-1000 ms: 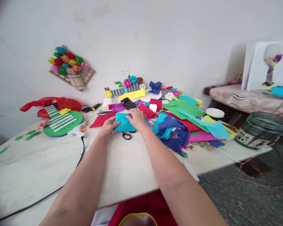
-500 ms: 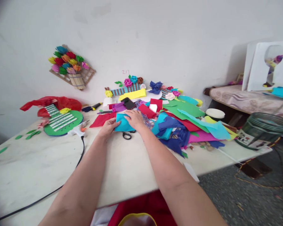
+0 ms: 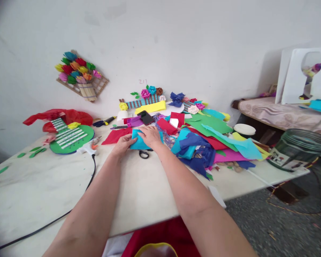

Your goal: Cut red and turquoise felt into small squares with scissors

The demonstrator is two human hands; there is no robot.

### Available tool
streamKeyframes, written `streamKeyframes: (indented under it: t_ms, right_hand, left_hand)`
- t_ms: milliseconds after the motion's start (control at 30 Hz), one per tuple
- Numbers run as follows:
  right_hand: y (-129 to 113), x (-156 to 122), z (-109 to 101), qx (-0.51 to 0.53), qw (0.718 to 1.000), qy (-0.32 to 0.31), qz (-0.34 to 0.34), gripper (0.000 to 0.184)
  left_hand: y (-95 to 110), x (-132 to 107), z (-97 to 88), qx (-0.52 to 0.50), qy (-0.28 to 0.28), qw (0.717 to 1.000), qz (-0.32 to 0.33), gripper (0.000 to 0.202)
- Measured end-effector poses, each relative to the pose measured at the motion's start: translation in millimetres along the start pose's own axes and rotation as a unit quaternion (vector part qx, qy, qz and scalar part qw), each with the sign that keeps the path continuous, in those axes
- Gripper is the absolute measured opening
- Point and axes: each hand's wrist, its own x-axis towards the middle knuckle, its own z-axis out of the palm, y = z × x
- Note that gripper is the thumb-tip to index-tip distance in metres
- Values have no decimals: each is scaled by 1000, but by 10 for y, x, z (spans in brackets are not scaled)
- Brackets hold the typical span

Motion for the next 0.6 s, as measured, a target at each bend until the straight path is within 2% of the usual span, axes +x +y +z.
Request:
streamKeyframes:
  t_ms: [100, 333, 600]
  right_hand:
    - [-42, 67, -8, 11, 1000, -6, 12, 35]
    - [-65, 267, 12, 77, 994, -77, 17, 29]
    - [66, 372, 157, 211, 975, -58, 35, 19]
  left_hand:
    - [-1, 6, -2, 4, -3, 1000, -2, 51]
    - [26, -5, 24, 48, 22, 999, 6, 45]
    - [45, -11, 48, 93, 52, 994, 8, 37]
